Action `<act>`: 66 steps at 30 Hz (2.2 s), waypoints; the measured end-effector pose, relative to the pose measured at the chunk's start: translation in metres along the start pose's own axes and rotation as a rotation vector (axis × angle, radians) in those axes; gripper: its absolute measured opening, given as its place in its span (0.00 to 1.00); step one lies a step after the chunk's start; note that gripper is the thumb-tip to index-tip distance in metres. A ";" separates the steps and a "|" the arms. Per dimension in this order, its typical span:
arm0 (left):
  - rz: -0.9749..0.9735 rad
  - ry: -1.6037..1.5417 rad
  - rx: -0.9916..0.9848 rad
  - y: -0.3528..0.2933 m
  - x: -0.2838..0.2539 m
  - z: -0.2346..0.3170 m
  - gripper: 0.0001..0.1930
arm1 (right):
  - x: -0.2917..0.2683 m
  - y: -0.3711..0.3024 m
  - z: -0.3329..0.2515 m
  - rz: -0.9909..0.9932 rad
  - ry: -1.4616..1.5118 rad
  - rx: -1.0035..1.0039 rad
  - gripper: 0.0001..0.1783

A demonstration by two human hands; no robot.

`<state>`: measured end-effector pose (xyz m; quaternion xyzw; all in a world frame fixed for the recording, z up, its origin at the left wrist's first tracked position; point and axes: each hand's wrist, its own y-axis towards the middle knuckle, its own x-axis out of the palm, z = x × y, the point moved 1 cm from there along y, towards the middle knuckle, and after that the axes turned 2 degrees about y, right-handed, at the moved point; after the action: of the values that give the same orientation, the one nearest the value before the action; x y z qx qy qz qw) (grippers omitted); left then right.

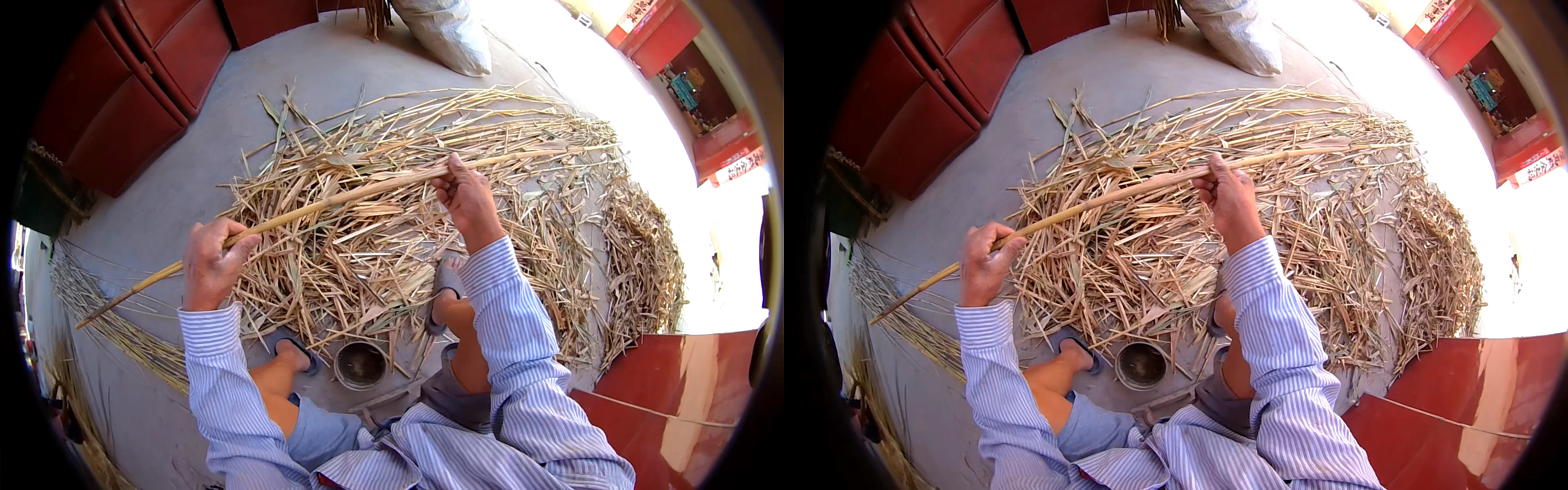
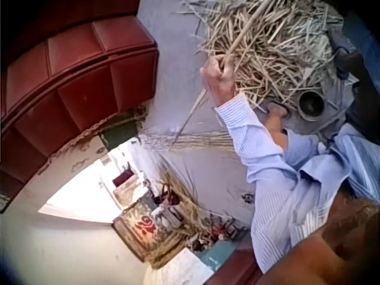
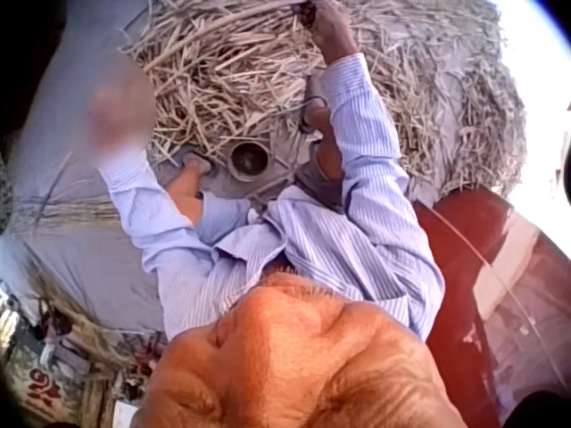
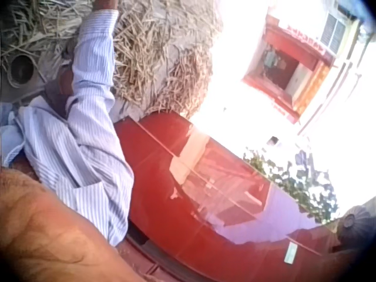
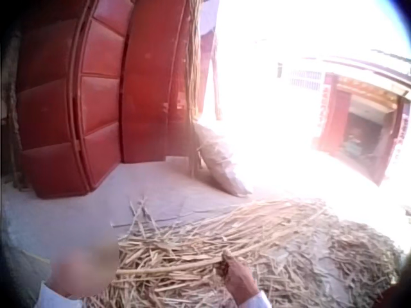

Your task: The person sits on the floor and repeatedly strips dried plant material from long stems by hand. The person holds each stem, pulls off the fibrous material, and discards the stripped pieces onto a growing pile on the floor.

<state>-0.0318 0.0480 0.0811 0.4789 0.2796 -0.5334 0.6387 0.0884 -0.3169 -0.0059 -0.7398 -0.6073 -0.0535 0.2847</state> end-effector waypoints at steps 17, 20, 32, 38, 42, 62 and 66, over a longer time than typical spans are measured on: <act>-0.157 -0.542 -0.270 -0.002 0.062 0.002 0.10 | 0.021 -0.024 -0.001 -0.235 -0.021 -0.035 0.09; -0.151 -0.697 -0.333 -0.004 0.065 -0.013 0.09 | 0.022 -0.023 0.002 -0.324 0.006 -0.047 0.08; 0.226 -0.153 0.252 0.002 0.085 0.039 0.14 | 0.032 -0.041 0.010 -0.445 0.030 -0.136 0.10; 0.181 -0.652 -0.165 0.001 0.094 0.035 0.10 | 0.044 -0.051 0.011 -0.403 0.014 -0.115 0.09; 0.245 -0.963 -0.365 0.008 0.079 0.020 0.07 | 0.032 -0.037 0.010 -0.390 0.052 -0.081 0.10; 0.212 -0.036 0.333 0.009 0.068 0.025 0.18 | -0.001 -0.027 -0.016 -0.226 0.020 -0.144 0.09; 0.190 -0.252 0.173 0.006 0.076 0.026 0.14 | -0.007 -0.026 -0.020 -0.277 0.029 -0.150 0.09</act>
<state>-0.0095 -0.0072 0.0267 0.4857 0.1042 -0.5483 0.6727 0.0677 -0.3299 0.0166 -0.6674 -0.6936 -0.1482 0.2272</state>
